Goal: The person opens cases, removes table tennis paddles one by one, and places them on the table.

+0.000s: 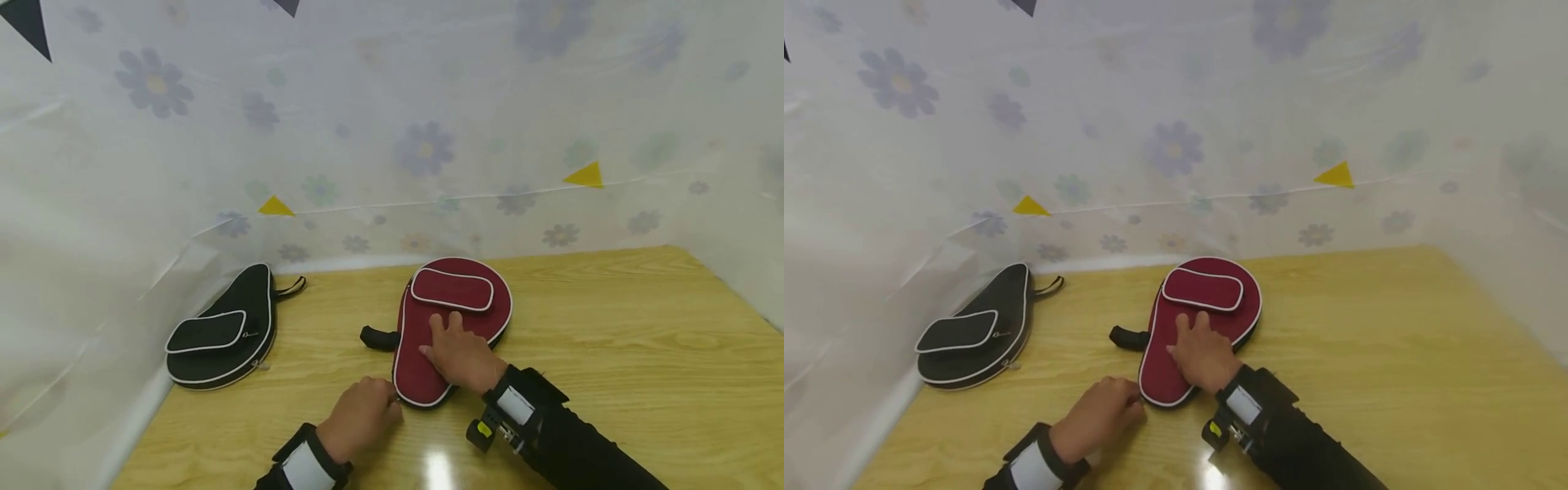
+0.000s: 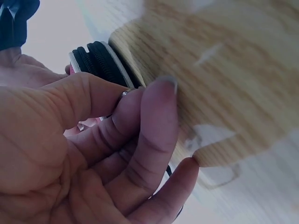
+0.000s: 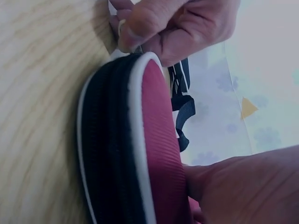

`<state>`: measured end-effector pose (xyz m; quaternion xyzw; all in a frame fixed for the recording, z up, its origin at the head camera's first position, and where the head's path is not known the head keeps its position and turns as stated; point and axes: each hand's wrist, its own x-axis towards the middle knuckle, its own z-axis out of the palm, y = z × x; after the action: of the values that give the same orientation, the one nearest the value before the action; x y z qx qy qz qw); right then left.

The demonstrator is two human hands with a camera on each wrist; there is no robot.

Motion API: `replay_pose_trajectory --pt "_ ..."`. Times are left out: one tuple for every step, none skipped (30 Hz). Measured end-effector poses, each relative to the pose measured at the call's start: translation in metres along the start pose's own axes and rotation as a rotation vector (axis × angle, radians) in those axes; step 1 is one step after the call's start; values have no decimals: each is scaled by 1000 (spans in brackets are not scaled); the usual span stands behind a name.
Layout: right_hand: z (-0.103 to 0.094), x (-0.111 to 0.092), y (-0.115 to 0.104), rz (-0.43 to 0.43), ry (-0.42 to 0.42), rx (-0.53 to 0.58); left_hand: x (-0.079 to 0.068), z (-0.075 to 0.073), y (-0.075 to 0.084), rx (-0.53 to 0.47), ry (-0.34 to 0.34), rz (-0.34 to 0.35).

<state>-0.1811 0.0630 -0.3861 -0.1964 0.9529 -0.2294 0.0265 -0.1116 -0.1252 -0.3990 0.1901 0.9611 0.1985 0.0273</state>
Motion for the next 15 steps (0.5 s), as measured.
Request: replay_pose_trajectory --pt "-1 0 0 0 -12 7 0 0 0 0 0 0" --pt "-1 1 -1 2 -25 14 -1 0 -1 0 1 0" --pt "-2 2 -1 1 -36 17 -1 0 -1 -6 2 2" --pt "-3 2 -1 3 -51 24 -1 0 -1 -9 3 6" --pt "-5 3 -1 3 -65 29 -1 0 -1 -14 3 9" --pt "-6 3 -1 0 -80 33 -1 0 -1 -14 5 14" --pt "-7 4 -1 -4 -94 41 -1 0 -1 -17 5 17" --pt "-8 5 -1 -8 -108 48 -1 0 -1 -18 6 20" --pt "-9 6 -1 -13 -121 57 -1 0 -1 -20 5 23" --pt "-10 6 0 -15 -135 64 -1 0 -1 -18 3 24" --pt "-11 6 0 -17 -146 70 -1 0 -1 -14 1 24" --pt "-12 7 1 -24 -153 72 -1 1 -1 -12 -1 22" --pt "-12 7 1 -28 -160 77 -1 1 0 -12 -4 19" --pt "-13 7 2 -33 -168 81 -1 1 -1 -7 -2 20" --pt "-13 8 2 -42 -171 83 -1 2 -1 -1 1 20"
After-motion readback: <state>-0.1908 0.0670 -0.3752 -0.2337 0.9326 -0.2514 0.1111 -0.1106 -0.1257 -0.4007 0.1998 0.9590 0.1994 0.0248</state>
